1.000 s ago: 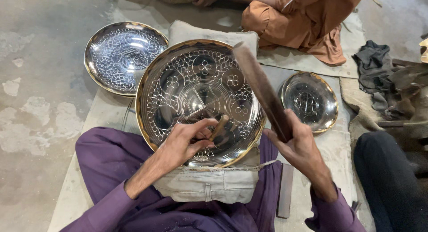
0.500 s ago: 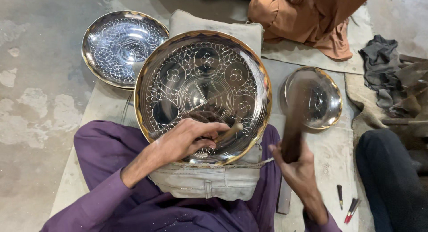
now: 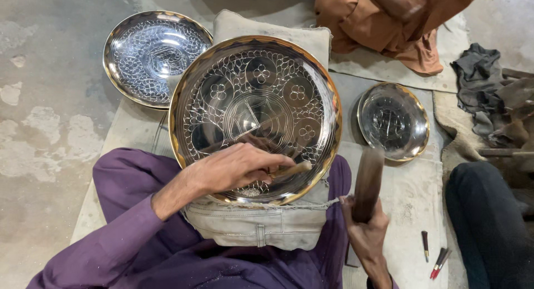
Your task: The person sits on the floor with a large decorated metal tray resting on a cushion on their lap. They hold a small chisel against the tray's surface with one hand and strike it with a wooden mallet held in the other hand, repeatedly repositioning the chisel to chase the engraved floral pattern across the tray.
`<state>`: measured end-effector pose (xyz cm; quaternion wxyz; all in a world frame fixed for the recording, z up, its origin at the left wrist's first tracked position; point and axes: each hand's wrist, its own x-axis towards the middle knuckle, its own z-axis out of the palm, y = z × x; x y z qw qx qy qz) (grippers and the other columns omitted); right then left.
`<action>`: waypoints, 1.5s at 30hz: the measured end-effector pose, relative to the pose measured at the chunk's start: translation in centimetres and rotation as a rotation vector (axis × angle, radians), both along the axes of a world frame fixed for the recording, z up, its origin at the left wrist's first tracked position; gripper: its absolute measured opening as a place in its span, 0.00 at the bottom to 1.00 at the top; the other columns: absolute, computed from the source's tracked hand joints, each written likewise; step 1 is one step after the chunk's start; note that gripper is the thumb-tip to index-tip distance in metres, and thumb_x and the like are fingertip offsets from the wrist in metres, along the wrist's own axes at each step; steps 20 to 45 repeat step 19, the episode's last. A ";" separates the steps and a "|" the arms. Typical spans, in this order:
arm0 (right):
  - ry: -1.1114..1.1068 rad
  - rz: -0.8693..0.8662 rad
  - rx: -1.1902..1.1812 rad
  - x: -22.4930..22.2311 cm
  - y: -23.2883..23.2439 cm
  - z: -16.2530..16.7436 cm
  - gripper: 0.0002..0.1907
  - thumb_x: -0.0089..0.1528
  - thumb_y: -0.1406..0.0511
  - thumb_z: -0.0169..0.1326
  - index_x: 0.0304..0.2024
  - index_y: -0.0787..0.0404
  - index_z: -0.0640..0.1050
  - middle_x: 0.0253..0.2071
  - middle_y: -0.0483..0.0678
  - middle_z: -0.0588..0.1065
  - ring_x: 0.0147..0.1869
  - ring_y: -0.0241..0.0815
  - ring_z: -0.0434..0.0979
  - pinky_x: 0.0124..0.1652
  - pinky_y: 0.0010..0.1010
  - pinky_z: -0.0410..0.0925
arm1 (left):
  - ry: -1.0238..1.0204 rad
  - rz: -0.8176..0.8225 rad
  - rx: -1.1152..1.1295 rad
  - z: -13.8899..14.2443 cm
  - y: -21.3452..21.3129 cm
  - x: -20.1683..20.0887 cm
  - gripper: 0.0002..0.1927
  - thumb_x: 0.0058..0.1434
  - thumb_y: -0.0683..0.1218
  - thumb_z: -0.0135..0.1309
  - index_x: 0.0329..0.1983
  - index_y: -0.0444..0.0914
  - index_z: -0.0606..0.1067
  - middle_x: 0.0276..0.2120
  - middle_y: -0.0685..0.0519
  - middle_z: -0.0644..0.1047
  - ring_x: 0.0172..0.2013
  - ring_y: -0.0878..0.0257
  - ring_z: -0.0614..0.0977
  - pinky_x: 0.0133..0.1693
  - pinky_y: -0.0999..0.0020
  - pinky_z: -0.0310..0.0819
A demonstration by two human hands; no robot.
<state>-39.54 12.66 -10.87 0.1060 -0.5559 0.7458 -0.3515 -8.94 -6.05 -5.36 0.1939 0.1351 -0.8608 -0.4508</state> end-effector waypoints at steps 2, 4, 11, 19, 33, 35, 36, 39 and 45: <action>0.053 0.008 0.072 -0.4 -0.1 0.4 0.22 0.55 0.65 0.69 0.45 0.65 0.74 0.23 0.47 0.76 0.24 0.39 0.77 0.26 0.29 0.68 | 0.009 0.003 0.014 0.1 -0.3 0.2 0.27 0.59 0.42 0.59 0.63 0.41 0.72 0.38 0.50 0.83 0.38 0.54 0.86 0.41 0.56 0.78; 0.085 0.111 -0.097 -0.6 -0.1 0.4 0.22 0.56 0.68 0.64 0.50 0.68 0.73 0.35 0.52 0.75 0.38 0.40 0.78 0.35 0.28 0.73 | 0.007 -0.011 0.005 0.3 -0.3 0.1 0.27 0.59 0.44 0.61 0.63 0.41 0.72 0.38 0.50 0.83 0.38 0.53 0.86 0.41 0.56 0.78; -0.171 0.049 -0.150 -0.4 0.7 -2.1 0.15 0.59 0.74 0.62 0.48 0.65 0.75 0.41 0.52 0.78 0.43 0.42 0.81 0.43 0.35 0.75 | -0.048 -0.100 -0.054 0.5 -0.3 -0.2 0.26 0.59 0.43 0.59 0.63 0.42 0.72 0.46 0.50 0.83 0.45 0.51 0.84 0.44 0.56 0.77; -0.125 0.103 -0.173 -1.2 1.5 -5.0 0.14 0.62 0.71 0.59 0.50 0.56 0.75 0.45 0.50 0.79 0.46 0.44 0.82 0.42 0.32 0.80 | -0.150 -0.135 -0.179 1.1 -0.1 -0.4 0.25 0.61 0.42 0.54 0.64 0.44 0.71 0.48 0.52 0.83 0.48 0.52 0.83 0.44 0.54 0.76; -0.125 0.103 -0.173 -1.2 1.5 -5.0 0.14 0.62 0.71 0.59 0.50 0.56 0.75 0.45 0.50 0.79 0.46 0.44 0.82 0.42 0.32 0.80 | -0.150 -0.135 -0.179 1.1 -0.1 -0.4 0.25 0.61 0.42 0.54 0.64 0.44 0.71 0.48 0.52 0.83 0.48 0.52 0.83 0.44 0.54 0.76; -0.125 0.103 -0.173 -1.2 1.5 -5.0 0.14 0.62 0.71 0.59 0.50 0.56 0.75 0.45 0.50 0.79 0.46 0.44 0.82 0.42 0.32 0.80 | -0.150 -0.135 -0.179 1.1 -0.1 -0.4 0.25 0.61 0.42 0.54 0.64 0.44 0.71 0.48 0.52 0.83 0.48 0.52 0.83 0.44 0.54 0.76; -0.125 0.103 -0.173 -1.2 1.5 -5.0 0.14 0.62 0.71 0.59 0.50 0.56 0.75 0.45 0.50 0.79 0.46 0.44 0.82 0.42 0.32 0.80 | -0.150 -0.135 -0.179 1.1 -0.1 -0.4 0.25 0.61 0.42 0.54 0.64 0.44 0.71 0.48 0.52 0.83 0.48 0.52 0.83 0.44 0.54 0.76; -0.125 0.103 -0.173 -1.2 1.5 -5.0 0.14 0.62 0.71 0.59 0.50 0.56 0.75 0.45 0.50 0.79 0.46 0.44 0.82 0.42 0.32 0.80 | -0.150 -0.135 -0.179 1.1 -0.1 -0.4 0.25 0.61 0.42 0.54 0.64 0.44 0.71 0.48 0.52 0.83 0.48 0.52 0.83 0.44 0.54 0.76; -0.125 0.103 -0.173 -1.2 1.5 -5.0 0.14 0.62 0.71 0.59 0.50 0.56 0.75 0.45 0.50 0.79 0.46 0.44 0.82 0.42 0.32 0.80 | -0.150 -0.135 -0.179 1.1 -0.1 -0.4 0.25 0.61 0.42 0.54 0.64 0.44 0.71 0.48 0.52 0.83 0.48 0.52 0.83 0.44 0.54 0.76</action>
